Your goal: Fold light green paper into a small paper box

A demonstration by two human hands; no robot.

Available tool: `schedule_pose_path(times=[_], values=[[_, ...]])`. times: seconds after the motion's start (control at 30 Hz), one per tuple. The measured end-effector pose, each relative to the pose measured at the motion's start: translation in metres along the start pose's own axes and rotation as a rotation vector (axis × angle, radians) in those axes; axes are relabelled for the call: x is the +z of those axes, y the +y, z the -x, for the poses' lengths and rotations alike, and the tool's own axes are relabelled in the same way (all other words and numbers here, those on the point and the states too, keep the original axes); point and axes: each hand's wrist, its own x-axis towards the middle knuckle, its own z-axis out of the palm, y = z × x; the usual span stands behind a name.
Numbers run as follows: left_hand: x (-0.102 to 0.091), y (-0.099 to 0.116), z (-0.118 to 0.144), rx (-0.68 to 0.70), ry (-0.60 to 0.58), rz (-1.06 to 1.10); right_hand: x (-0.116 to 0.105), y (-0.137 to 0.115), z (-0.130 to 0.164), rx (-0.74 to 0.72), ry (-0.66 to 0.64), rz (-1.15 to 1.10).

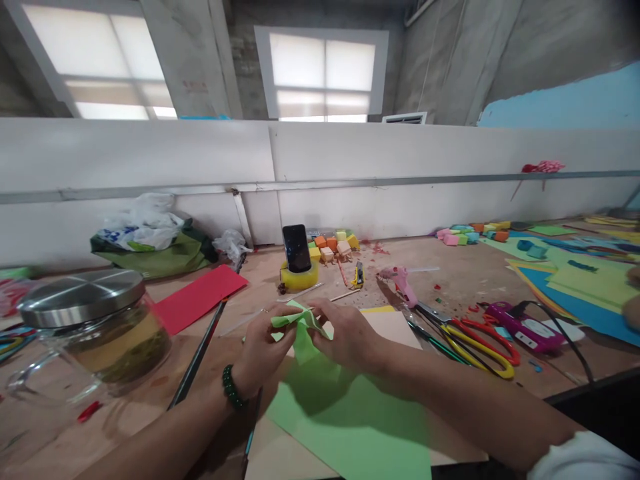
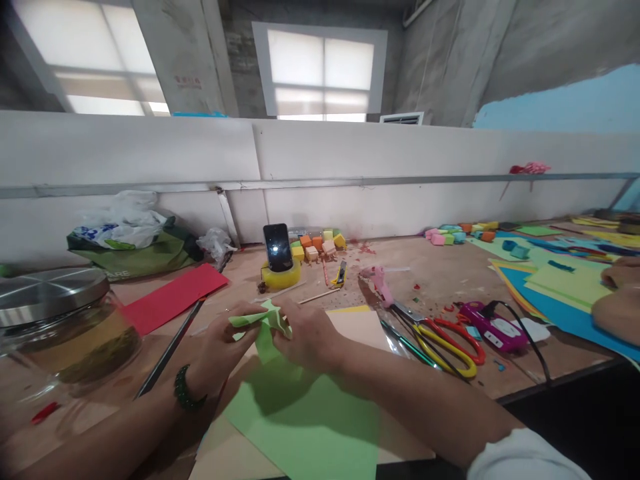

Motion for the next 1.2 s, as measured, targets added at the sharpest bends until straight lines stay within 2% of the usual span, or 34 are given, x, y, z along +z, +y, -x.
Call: schedule_pose_path(times=[0.1, 0.37, 0.67, 0.8, 0.93, 1.03, 1.1, 1.2], values=[[-0.001, 0.0, -0.001, 0.101, -0.016, -0.043, 0.0, 0.0, 0.0, 0.007, 0.001, -0.047], [-0.006, 0.001, 0.0, 0.146, -0.032, -0.153, -0.001, 0.001, 0.001, -0.03, -0.056, -0.045], [-0.008, 0.004, 0.004, 0.211, 0.073, -0.176, -0.004, -0.004, 0.0, -0.19, 0.134, -0.121], [-0.008, 0.007, 0.004, 0.213, 0.097, -0.182, -0.006, -0.006, 0.0, -0.221, 0.118, -0.122], [-0.005, 0.004, 0.001, 0.174, -0.047, -0.16, -0.006, -0.003, -0.001, -0.165, 0.05, 0.053], [-0.001, -0.001, 0.0, 0.066, -0.164, -0.164, -0.003, 0.001, -0.002, -0.027, -0.067, 0.142], [0.002, -0.005, 0.001, -0.012, -0.195, -0.158, -0.002, 0.003, -0.003, 0.061, -0.11, 0.152], [0.005, -0.008, 0.002, -0.057, -0.212, -0.14, -0.003, 0.001, -0.003, 0.095, -0.13, 0.159]])
